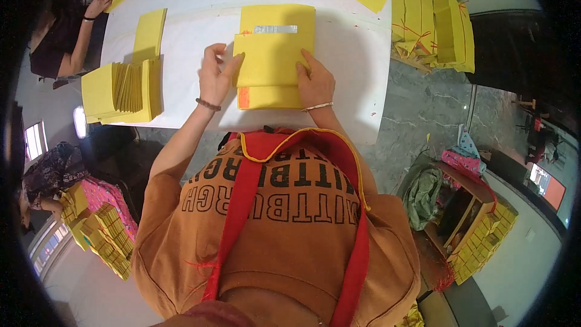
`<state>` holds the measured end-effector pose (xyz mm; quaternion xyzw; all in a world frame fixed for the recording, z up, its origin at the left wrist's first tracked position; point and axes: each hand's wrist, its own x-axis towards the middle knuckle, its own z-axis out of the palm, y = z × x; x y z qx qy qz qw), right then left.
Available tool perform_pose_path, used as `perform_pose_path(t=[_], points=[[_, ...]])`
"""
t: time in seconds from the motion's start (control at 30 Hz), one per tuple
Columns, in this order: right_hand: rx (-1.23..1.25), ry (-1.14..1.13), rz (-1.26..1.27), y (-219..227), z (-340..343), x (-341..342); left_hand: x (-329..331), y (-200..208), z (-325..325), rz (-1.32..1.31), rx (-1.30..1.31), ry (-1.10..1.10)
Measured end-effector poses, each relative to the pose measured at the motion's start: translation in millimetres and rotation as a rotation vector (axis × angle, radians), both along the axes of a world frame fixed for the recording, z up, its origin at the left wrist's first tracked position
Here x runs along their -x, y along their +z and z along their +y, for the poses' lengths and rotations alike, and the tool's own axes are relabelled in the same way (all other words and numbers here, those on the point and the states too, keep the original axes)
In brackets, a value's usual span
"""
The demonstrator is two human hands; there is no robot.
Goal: Folding and stacking sheets of yellow paper with silver foil centers, commonly known as joss paper.
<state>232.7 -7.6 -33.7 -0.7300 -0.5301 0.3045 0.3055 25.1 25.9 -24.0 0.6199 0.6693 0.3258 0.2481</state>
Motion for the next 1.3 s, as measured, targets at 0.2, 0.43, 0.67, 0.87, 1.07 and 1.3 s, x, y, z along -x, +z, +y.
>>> perform_pose_path(t=[0.2,0.43,0.67,0.87,1.07,1.3], points=[[-0.229,0.017,-0.05,-15,1,1,-44,4,-2,0.419,-0.382,-0.549],[-0.008,0.084,-0.077,11,-4,0,-46,-19,-5,0.543,-0.294,-0.65],[-0.384,0.65,-0.468,-6,-9,25,-46,-13,-1,0.614,-0.169,-0.707],[-0.266,0.565,-0.463,-12,-2,34,-20,-36,12,-0.218,-0.024,-0.631],[-0.224,0.575,-0.571,-13,-1,33,-12,-11,7,0.423,-0.216,-0.666],[-0.219,0.531,-0.662,-12,-11,22,-2,-26,4,0.429,-0.183,-0.688]])
